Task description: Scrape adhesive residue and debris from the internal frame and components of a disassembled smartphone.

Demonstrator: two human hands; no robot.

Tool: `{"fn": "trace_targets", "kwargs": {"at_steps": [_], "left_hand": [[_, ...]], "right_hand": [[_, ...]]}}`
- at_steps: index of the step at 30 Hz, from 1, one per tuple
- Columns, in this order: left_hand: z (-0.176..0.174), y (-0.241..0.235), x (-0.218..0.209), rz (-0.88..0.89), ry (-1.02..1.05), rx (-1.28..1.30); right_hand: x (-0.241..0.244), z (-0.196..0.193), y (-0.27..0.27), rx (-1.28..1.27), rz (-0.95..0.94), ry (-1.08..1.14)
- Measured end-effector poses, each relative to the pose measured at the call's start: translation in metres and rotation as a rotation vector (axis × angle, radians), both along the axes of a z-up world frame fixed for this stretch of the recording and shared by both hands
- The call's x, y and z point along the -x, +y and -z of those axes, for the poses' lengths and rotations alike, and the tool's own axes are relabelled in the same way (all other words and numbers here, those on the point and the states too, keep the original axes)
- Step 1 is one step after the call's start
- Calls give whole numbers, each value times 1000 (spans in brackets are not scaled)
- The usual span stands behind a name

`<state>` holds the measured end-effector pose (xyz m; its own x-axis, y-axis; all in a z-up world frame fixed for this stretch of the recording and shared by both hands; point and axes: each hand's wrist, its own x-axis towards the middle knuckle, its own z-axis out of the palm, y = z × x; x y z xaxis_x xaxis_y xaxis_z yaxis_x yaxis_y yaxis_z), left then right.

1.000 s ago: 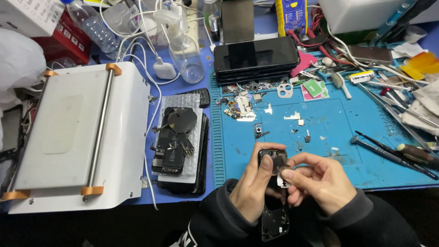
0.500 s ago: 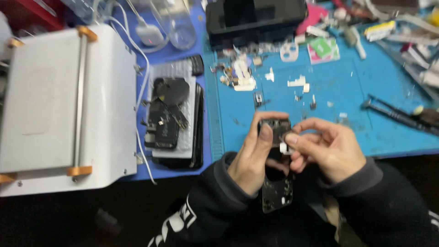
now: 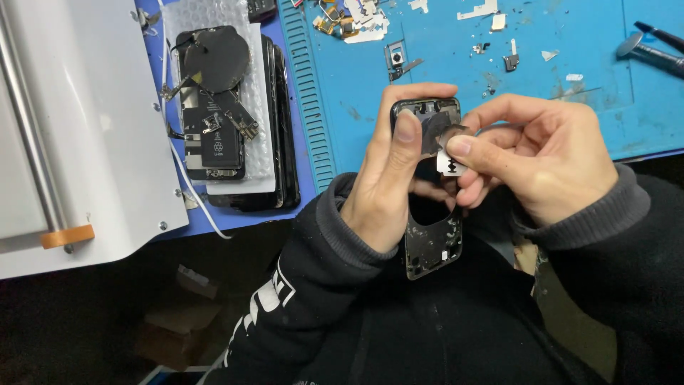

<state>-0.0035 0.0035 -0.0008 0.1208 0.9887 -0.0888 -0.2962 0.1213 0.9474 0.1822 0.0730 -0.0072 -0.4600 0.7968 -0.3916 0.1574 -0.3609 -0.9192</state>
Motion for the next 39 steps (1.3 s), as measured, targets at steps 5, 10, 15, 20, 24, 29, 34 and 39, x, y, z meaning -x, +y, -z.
{"fn": "trace_targets", "kwargs": {"at_steps": [5, 10, 15, 20, 24, 29, 34, 39], "left_hand": [[1, 0, 0, 8, 18, -10], [2, -1, 0, 9, 5, -7], [0, -2, 0, 5, -9, -4], [0, 0, -1, -7, -11, -3], [0, -1, -1, 1, -24, -2], [-2, -2, 0, 9, -21, -1], [-4, -2, -1, -5, -46, 25], [-3, -2, -1, -9, -66, 24]], "right_hand": [[0, -1, 2, 3, 4, -29], [0, -2, 4, 3, -25, -28], [1, -4, 5, 3, -36, -78], [0, 0, 5, 21, -40, -49], [-2, 5, 1, 11, 15, 22], [-2, 5, 2, 2, 35, 70], [1, 1, 3, -13, 6, -12], [1, 1, 3, 15, -5, 12]]}}
